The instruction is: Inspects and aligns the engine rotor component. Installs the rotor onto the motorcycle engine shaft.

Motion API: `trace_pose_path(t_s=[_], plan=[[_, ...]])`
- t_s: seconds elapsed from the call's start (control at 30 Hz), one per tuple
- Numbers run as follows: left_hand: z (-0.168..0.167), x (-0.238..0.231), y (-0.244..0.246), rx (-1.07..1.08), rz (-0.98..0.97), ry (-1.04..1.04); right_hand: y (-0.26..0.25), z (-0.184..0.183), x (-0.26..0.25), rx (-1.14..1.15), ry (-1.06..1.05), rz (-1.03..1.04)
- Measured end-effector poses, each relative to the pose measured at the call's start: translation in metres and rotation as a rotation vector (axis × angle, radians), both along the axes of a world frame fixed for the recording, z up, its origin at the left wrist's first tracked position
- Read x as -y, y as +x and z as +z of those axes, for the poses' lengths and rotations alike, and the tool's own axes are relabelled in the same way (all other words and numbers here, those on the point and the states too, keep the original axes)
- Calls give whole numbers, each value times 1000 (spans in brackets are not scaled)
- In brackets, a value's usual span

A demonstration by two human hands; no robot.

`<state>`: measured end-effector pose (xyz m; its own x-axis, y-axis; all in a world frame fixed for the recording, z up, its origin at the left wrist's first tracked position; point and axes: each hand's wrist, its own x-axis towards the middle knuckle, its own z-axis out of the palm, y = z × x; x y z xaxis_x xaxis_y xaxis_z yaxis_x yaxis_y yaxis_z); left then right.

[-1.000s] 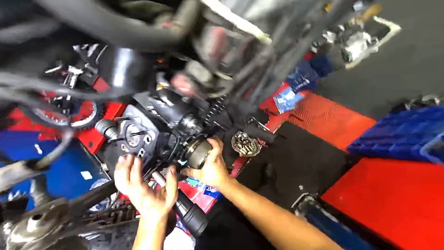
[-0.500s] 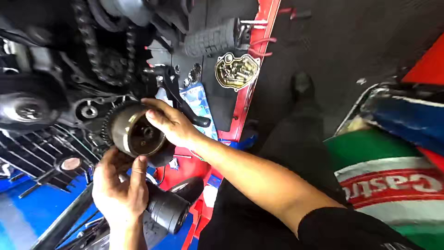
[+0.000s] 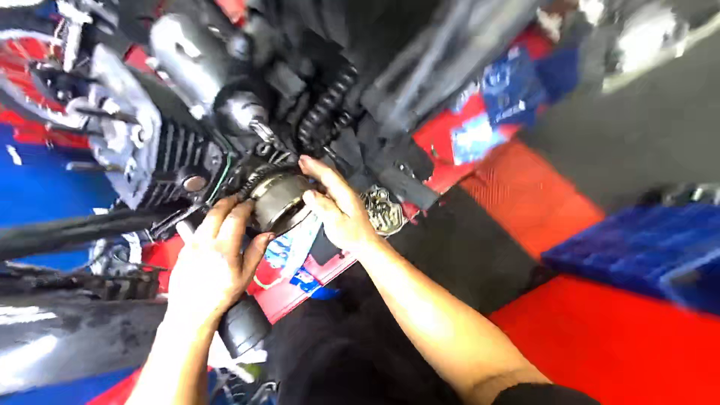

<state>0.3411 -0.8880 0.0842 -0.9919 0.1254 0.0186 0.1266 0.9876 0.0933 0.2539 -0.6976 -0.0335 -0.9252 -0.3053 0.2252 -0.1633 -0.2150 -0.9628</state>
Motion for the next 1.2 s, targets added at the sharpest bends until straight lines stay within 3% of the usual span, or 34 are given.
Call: trace_pose_path(t_s=[0.17, 0.33, 0.53, 0.7, 0.97, 1.2], plan=[[-5, 6, -3, -50, 10, 77, -33, -9, 8, -419, 163, -20], [-2, 8, -9, -92, 29, 113, -39, -33, 18, -615, 185, -153], [-7, 16, -8, -118, -8, 113, -37, -46, 19, -689, 176, -256], [0, 24, -18, 13, -181, 304, -42, -47, 17, -790, 182, -312], [4, 40, -32, 105, -65, 335, -40, -40, 21, -740, 202, -337], [-12, 29, -15, -76, -79, 367, -35, -36, 22, -703, 337, -364]])
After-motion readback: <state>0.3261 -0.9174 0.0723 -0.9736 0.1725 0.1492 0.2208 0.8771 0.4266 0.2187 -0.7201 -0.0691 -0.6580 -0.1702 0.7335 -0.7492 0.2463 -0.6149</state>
